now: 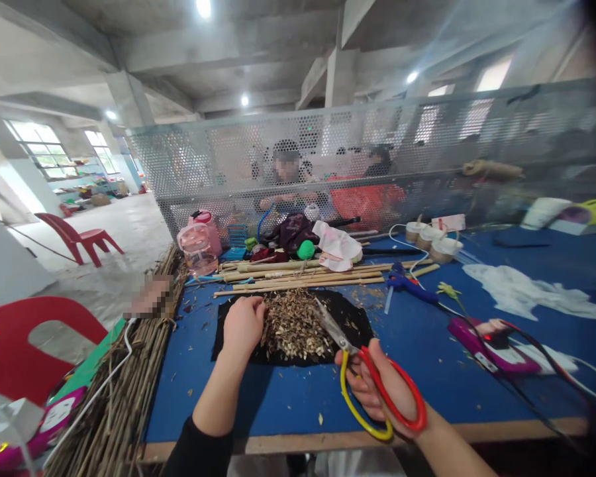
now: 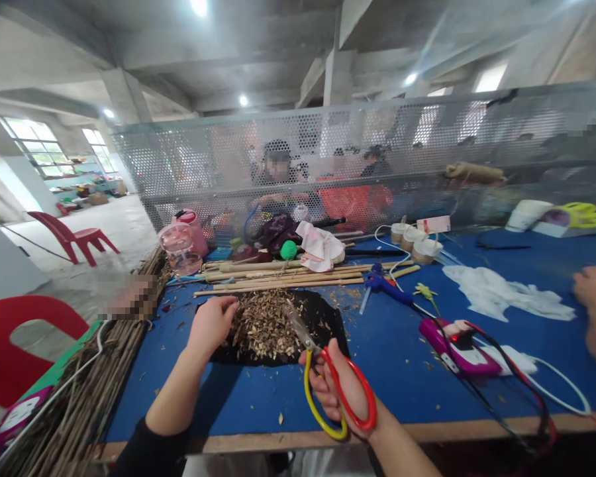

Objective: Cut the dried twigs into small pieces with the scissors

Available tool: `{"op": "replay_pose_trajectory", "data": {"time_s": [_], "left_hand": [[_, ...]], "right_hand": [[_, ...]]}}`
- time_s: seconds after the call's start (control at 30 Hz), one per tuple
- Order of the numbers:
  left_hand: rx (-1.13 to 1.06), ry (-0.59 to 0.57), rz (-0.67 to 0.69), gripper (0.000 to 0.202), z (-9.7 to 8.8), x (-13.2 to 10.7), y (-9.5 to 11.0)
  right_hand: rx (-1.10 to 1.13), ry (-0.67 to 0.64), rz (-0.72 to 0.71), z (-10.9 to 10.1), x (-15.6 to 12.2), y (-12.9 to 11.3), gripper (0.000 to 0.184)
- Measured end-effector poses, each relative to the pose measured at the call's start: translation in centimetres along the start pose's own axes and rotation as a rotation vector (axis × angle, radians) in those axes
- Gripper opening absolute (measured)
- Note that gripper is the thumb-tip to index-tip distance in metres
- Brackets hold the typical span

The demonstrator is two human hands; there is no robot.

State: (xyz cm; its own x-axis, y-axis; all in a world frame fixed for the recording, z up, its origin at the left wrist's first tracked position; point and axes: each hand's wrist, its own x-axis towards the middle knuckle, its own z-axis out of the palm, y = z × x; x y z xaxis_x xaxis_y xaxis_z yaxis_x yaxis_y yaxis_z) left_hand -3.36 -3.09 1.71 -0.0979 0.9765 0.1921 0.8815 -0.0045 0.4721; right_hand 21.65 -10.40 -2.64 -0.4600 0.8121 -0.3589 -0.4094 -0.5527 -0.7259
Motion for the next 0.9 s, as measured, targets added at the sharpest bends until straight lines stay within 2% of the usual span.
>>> {"op": "replay_pose_trajectory", "data": {"time_s": [0.07, 0.13, 0.17, 0.23, 0.33, 0.43, 0.57, 0.77, 0.9], "left_hand": [[0.085, -0.109, -0.035, 0.046, -0.3, 0.4, -0.2], [0.14, -0.225, -0.017, 0.063, 0.1, 0.7, -0.5], [0.155, -0.269, 0.006, 0.066, 0.5, 0.9, -0.6], [0.162, -0.298, 0.052, 0.055, 1.3, 1.5, -0.9], [0.134, -0.276, 0.106, 0.031, 1.8, 2.5, -1.3], [0.043, -0.266, 0.114, 0.024, 1.5, 3.4, -1.9], [-0.086, -0.215, 0.065, 0.025, 1.2, 3.3, -2.5], [-0.076, -0.186, 0.076, 0.037, 2.2, 2.3, -2.8], [-0.149, 0.008, 0.169, 0.045, 1.7, 1.9, -2.2]], "right_hand": [[0.091, -0.025, -0.062, -0.7, -0.3, 0.7, 0.06], [0.133, -0.025, -0.118, -1.1, -0.5, 1.2, 0.06], [0.138, -0.022, -0.134, -1.2, -0.5, 1.4, 0.059], [0.135, -0.015, -0.146, -1.2, -0.5, 1.5, 0.057], [0.13, -0.027, -0.139, -1.2, -0.3, 1.6, 0.057], [0.13, -0.027, -0.133, -1.2, -0.3, 1.6, 0.057], [0.121, -0.006, -0.131, -1.1, -0.4, 1.5, 0.057], [0.095, 0.018, -0.11, -0.8, -0.4, 1.4, 0.058], [0.079, 0.038, -0.109, -0.9, -0.3, 1.3, 0.06]]}}
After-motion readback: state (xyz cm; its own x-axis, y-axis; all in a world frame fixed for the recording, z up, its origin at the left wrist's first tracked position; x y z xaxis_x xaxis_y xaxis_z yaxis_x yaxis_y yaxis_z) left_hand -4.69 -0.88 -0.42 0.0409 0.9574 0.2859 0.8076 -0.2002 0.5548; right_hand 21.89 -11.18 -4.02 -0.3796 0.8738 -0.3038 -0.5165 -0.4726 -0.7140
